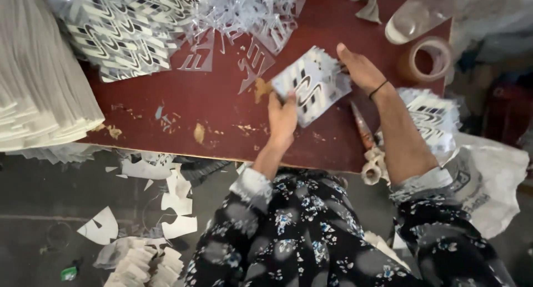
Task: The person uses shears to trim the edges of small, clear plastic bags containing white items. They repeatedly pick up stacks of these bags, cut the excess plastic, and place the trimmed bags onto a pile on the table.
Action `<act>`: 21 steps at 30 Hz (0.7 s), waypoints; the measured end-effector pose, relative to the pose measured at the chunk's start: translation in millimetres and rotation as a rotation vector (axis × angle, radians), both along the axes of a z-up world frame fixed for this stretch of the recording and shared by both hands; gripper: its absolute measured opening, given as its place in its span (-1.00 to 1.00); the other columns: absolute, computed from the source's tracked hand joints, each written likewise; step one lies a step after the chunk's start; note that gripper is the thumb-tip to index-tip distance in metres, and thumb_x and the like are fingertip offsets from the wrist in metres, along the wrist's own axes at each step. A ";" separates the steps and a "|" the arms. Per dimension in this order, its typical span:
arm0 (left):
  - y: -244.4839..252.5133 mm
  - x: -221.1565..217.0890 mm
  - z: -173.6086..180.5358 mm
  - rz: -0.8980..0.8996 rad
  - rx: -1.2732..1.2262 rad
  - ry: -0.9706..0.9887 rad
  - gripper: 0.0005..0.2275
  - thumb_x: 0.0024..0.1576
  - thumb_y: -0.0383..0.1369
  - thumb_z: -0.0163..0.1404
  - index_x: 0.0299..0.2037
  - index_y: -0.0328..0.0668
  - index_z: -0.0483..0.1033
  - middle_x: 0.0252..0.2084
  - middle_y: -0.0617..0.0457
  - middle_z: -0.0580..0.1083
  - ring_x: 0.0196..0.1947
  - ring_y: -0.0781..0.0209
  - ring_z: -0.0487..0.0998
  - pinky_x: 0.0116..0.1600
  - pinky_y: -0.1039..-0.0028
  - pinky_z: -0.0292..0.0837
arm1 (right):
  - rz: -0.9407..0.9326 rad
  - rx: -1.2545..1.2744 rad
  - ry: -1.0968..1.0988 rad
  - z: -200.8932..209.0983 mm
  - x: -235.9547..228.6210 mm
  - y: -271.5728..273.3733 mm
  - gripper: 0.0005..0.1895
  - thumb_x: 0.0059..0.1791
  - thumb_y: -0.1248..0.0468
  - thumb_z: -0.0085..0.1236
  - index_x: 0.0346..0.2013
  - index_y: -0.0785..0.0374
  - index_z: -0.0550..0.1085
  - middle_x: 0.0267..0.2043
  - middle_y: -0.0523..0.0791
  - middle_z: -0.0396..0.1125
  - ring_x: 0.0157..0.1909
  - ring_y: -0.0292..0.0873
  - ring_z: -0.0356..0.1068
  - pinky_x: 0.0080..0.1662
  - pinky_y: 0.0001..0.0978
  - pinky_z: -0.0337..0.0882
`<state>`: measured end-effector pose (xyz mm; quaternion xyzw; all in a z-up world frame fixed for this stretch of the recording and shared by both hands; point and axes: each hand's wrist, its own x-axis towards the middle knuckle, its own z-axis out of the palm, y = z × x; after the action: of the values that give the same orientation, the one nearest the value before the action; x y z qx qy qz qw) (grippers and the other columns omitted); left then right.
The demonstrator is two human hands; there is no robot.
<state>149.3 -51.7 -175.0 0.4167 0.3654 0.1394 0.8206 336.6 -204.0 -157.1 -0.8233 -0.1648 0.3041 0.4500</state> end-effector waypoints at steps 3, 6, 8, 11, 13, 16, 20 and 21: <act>-24.1 21.2 -25.9 0.005 0.306 0.054 -0.55 0.21 -0.46 -0.05 0.30 -0.51 0.23 0.21 -0.29 0.44 0.17 -0.01 0.47 0.27 0.28 0.35 | -0.072 0.036 0.115 -17.9 17.8 -0.4 -0.23 0.10 -0.32 -0.12 0.20 0.32 0.38 0.07 -0.11 0.41 0.17 -0.18 0.35 0.19 -0.37 0.24; -40.9 22.1 -19.1 0.080 0.532 0.070 -0.43 0.15 -0.55 -0.03 0.39 -0.54 0.11 0.29 -0.35 0.36 0.27 -0.07 0.41 0.35 0.25 0.26 | 0.114 -0.144 0.046 -34.4 12.5 8.7 -0.26 -0.01 -0.27 0.05 0.02 0.41 0.48 -0.08 0.08 0.45 0.02 0.00 0.41 0.05 -0.14 0.39; -43.9 26.9 4.1 0.017 0.590 0.276 -0.35 0.12 -0.50 0.04 0.44 -0.40 0.06 0.30 -0.37 0.33 0.28 -0.13 0.38 0.35 0.22 0.26 | 0.211 -0.209 -0.070 -46.6 19.1 23.1 -0.17 -0.21 -0.25 0.32 -0.06 0.47 0.46 -0.08 0.12 0.45 -0.02 0.00 0.48 0.03 -0.16 0.47; -45.5 26.3 -1.2 0.055 0.559 0.376 -0.31 0.09 -0.44 0.10 0.46 -0.24 0.08 0.27 -0.35 0.34 0.23 -0.13 0.41 0.29 0.21 0.33 | 0.243 -0.256 -0.498 -58.5 14.9 12.5 -0.07 -0.31 -0.19 0.65 -0.03 0.49 0.46 -0.09 0.33 0.30 -0.05 0.23 0.35 0.00 -0.05 0.39; -51.2 32.3 -35.7 0.152 0.582 0.307 -0.40 0.08 -0.43 0.10 0.37 -0.27 0.23 0.18 -0.29 0.46 0.16 -0.07 0.51 0.24 0.22 0.41 | 0.271 -0.092 -0.339 -39.8 12.3 13.4 -0.15 -0.33 -0.03 0.60 0.01 0.49 0.46 -0.05 0.22 0.38 -0.03 0.10 0.41 0.00 -0.14 0.42; -47.6 25.1 -49.2 0.327 0.623 0.178 -0.43 0.03 -0.36 0.16 0.29 -0.31 0.36 0.05 -0.19 0.57 0.04 0.01 0.61 0.14 0.21 0.53 | 0.272 0.130 -0.164 -33.1 0.3 14.8 -0.21 -0.31 0.20 0.56 0.11 0.42 0.40 0.00 0.01 0.44 -0.03 -0.10 0.43 -0.02 -0.25 0.44; -64.6 13.0 -47.0 0.335 0.951 0.186 -0.24 0.12 -0.05 0.26 0.43 -0.32 0.23 0.34 -0.27 0.37 0.36 -0.12 0.37 0.41 0.12 0.30 | 0.373 0.494 -0.110 -14.6 -0.8 -19.6 -0.27 -0.22 0.38 0.38 0.23 0.40 0.34 0.12 -0.05 0.40 0.09 -0.17 0.41 0.10 -0.25 0.43; -51.9 0.3 -12.4 0.411 0.994 0.206 -0.24 0.12 -0.05 0.26 0.43 -0.32 0.23 0.34 -0.27 0.37 0.36 -0.12 0.37 0.41 0.12 0.30 | 0.443 0.548 -0.110 -8.3 -2.1 -4.1 -0.27 -0.22 0.38 0.38 0.23 0.40 0.34 0.12 -0.05 0.40 0.09 -0.17 0.41 0.10 -0.25 0.43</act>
<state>149.6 -103.5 -187.3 0.6858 0.4079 0.4111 0.4408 334.5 -208.1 -165.4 -0.6316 -0.4386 0.2940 0.5677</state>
